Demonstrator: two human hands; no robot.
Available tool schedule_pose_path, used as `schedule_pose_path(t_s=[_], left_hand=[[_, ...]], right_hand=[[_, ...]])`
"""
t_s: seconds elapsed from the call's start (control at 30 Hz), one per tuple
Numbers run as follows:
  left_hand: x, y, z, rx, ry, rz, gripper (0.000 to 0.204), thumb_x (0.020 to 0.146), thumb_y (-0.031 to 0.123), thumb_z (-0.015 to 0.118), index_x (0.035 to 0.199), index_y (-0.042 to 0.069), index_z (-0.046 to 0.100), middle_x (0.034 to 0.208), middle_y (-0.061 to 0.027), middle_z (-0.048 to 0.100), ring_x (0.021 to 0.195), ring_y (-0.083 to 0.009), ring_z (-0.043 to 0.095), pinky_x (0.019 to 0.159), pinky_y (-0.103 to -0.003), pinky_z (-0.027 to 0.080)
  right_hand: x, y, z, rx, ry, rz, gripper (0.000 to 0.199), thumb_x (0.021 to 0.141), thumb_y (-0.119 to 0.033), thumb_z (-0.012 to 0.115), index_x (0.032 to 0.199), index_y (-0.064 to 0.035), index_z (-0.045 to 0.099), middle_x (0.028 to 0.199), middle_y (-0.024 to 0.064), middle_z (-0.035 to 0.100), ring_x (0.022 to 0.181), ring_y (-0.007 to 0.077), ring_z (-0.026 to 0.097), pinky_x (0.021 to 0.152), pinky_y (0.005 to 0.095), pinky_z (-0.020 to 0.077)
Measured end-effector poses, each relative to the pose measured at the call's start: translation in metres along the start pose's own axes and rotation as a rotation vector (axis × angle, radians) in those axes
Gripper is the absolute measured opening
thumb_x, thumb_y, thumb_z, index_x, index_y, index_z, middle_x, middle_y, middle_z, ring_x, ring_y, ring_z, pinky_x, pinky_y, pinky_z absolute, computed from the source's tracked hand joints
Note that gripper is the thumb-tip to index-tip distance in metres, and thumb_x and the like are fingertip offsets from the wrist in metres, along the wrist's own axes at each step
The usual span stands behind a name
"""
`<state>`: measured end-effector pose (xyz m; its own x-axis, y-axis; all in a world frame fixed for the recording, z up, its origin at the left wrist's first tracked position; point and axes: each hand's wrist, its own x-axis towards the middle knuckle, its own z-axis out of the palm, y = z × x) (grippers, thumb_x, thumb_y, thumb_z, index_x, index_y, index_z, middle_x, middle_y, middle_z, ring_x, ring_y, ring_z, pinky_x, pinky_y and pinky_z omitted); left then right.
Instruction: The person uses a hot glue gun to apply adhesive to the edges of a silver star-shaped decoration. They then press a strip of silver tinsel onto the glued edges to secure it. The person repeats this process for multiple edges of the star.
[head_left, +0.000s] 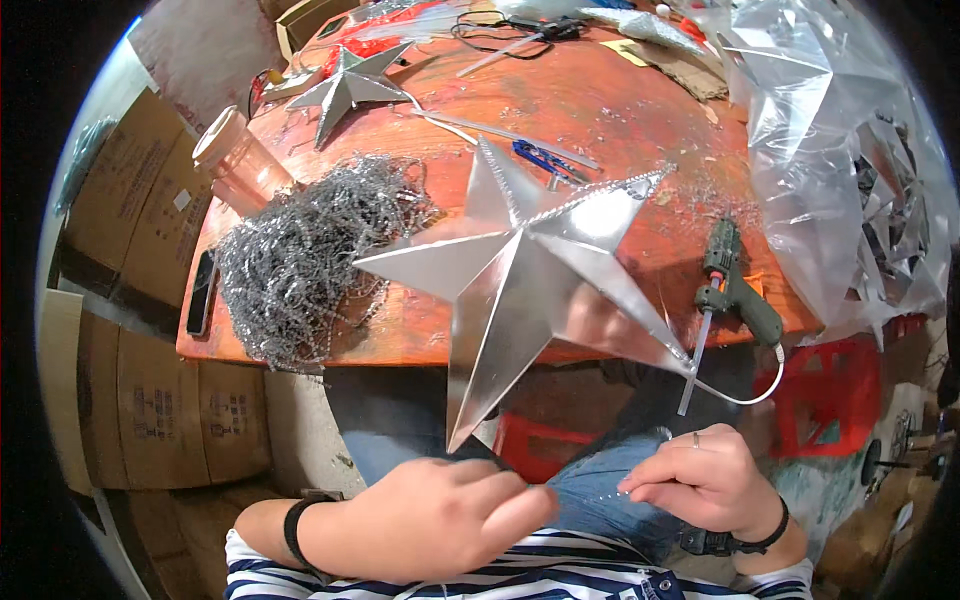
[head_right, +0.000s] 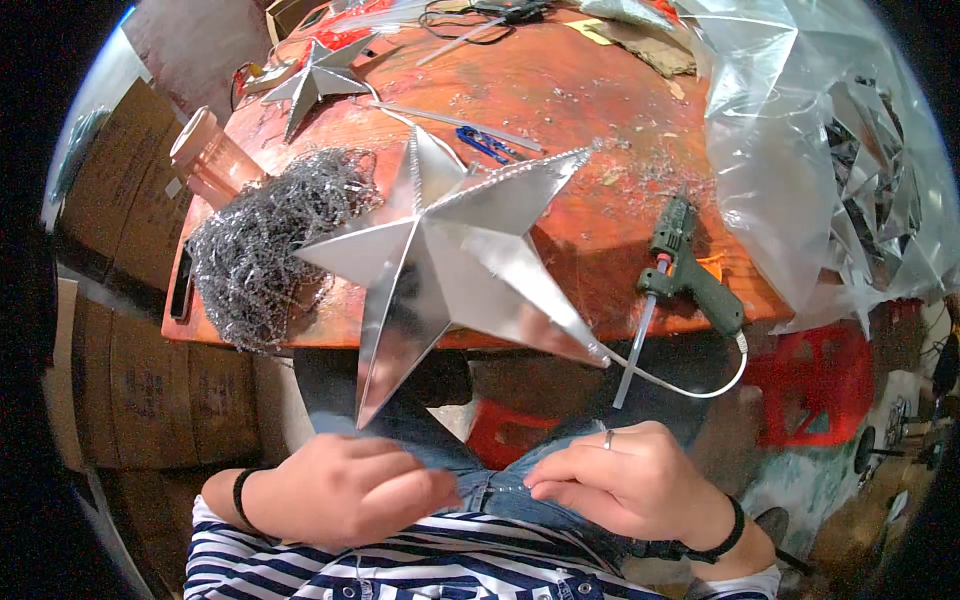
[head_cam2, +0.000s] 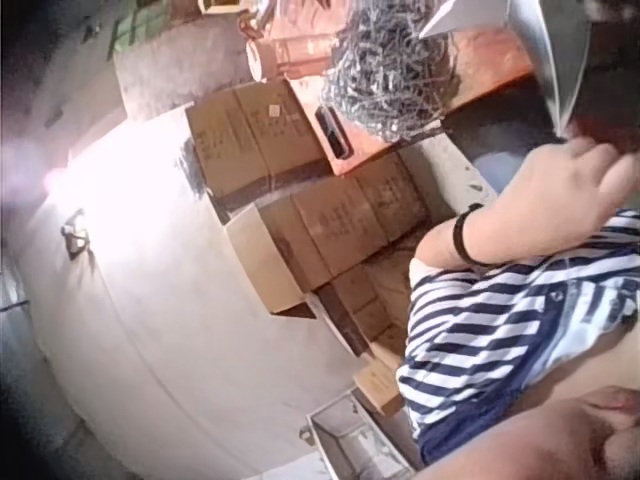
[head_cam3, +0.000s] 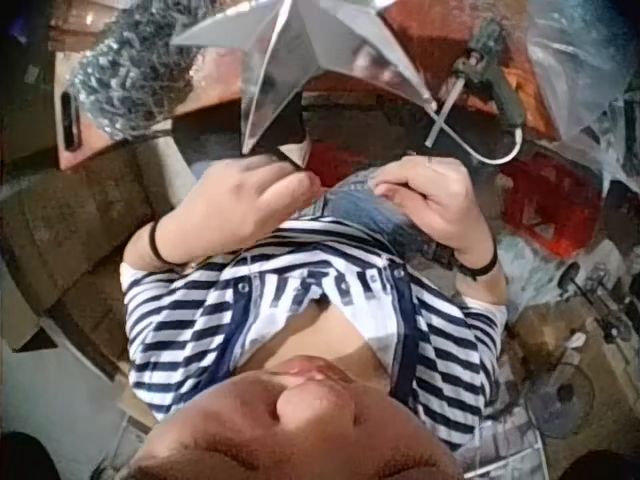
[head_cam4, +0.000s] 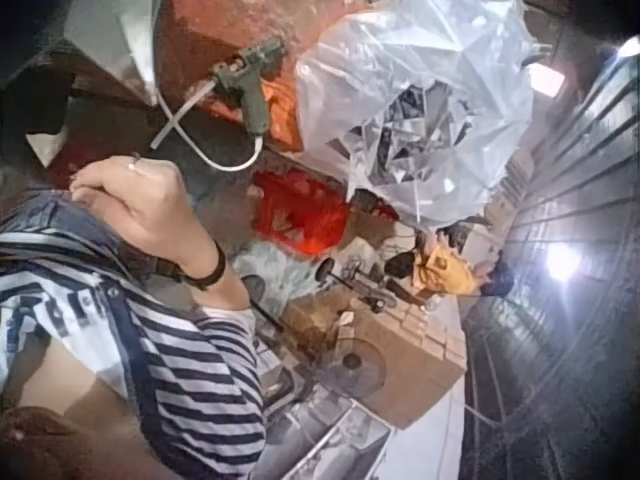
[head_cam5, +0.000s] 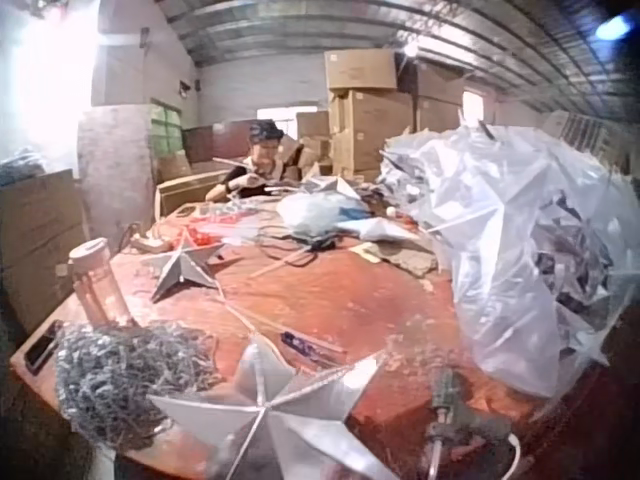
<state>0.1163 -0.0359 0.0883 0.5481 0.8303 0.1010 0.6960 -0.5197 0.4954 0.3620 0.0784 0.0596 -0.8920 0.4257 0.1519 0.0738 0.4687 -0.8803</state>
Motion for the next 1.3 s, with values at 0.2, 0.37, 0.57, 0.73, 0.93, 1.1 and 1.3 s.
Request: schedule_pose_path(t_s=[0.2, 0.37, 0.57, 0.73, 0.93, 1.1, 1.3], left_hand=[[0.009, 0.010, -0.019, -0.066, -0.048, -0.091, 0.018, 0.080, 0.016, 0.069, 0.093, 0.005, 0.064, 0.071, -0.0039, 0.061, 0.059, -0.0170, 0.062, 0.048, -0.029, 0.050], [0.016, -0.003, -0.047, -0.146, 0.059, -0.246, 0.012, 0.078, 0.012, 0.074, 0.084, 0.005, 0.066, 0.072, -0.0061, 0.062, 0.059, -0.0210, 0.062, 0.051, -0.032, 0.049], [0.040, -0.028, -0.069, -0.341, 0.071, -0.347, 0.007, 0.077, 0.003, 0.072, 0.080, 0.003, 0.066, 0.075, -0.0077, 0.063, 0.064, -0.0178, 0.061, 0.053, -0.027, 0.046], [0.059, -0.021, -0.065, -0.464, 0.009, -0.277, 0.018, 0.079, 0.005, 0.073, 0.096, 0.003, 0.069, 0.095, -0.0113, 0.064, 0.072, -0.0158, 0.062, 0.059, -0.024, 0.050], [0.082, -0.005, -0.041, -0.703, -0.122, -0.125, 0.038, 0.089, 0.012, 0.065, 0.122, -0.004, 0.055, 0.118, -0.0164, 0.060, 0.085, -0.0208, 0.065, 0.070, -0.029, 0.053], [0.073, -0.015, -0.050, -0.842, -0.176, -0.292, 0.016, 0.090, 0.012, 0.064, 0.098, -0.002, 0.065, 0.086, -0.0103, 0.068, 0.082, -0.0205, 0.065, 0.070, -0.030, 0.049], [0.064, -0.024, -0.059, -0.616, -0.033, -0.318, 0.011, 0.090, 0.010, 0.064, 0.096, 0.002, 0.065, 0.083, -0.0095, 0.065, 0.070, -0.0192, 0.063, 0.063, -0.030, 0.049]], right_hand=[[0.000, -0.008, -0.016, 0.037, -0.046, 0.065, 0.008, 0.084, -0.011, 0.068, 0.084, -0.0030, 0.066, 0.074, 0.0072, 0.067, 0.060, 0.0206, 0.066, 0.054, 0.0275, 0.0496], [-0.002, -0.014, -0.028, 0.154, 0.125, 0.130, 0.009, 0.086, -0.010, 0.066, 0.083, -0.0018, 0.064, 0.073, 0.0064, 0.066, 0.058, 0.0176, 0.064, 0.054, 0.0249, 0.0475], [-0.004, -0.010, -0.029, 0.152, 0.312, 0.236, 0.010, 0.086, -0.010, 0.066, 0.084, -0.0008, 0.063, 0.073, 0.0082, 0.066, 0.059, 0.0176, 0.063, 0.055, 0.0242, 0.0474], [0.004, -0.011, -0.036, 0.106, 0.238, 0.106, 0.006, 0.085, -0.008, 0.067, 0.085, -0.0025, 0.064, 0.076, 0.0075, 0.068, 0.063, 0.0196, 0.066, 0.056, 0.0263, 0.0499], [0.018, -0.023, -0.038, 0.002, 0.137, -0.055, 0.007, 0.081, -0.011, 0.071, 0.082, -0.0051, 0.067, 0.069, 0.0051, 0.067, 0.054, 0.0180, 0.063, 0.049, 0.0264, 0.0476], [0.017, -0.023, -0.042, -0.004, 0.343, -0.032, 0.011, 0.082, -0.013, 0.070, 0.075, -0.0048, 0.066, 0.064, 0.0041, 0.065, 0.048, 0.0169, 0.061, 0.047, 0.0254, 0.0462], [0.010, -0.017, -0.046, 0.113, 0.354, 0.111, 0.008, 0.085, -0.007, 0.067, 0.085, -0.0009, 0.063, 0.073, 0.0091, 0.067, 0.058, 0.0175, 0.065, 0.054, 0.0250, 0.0492]])
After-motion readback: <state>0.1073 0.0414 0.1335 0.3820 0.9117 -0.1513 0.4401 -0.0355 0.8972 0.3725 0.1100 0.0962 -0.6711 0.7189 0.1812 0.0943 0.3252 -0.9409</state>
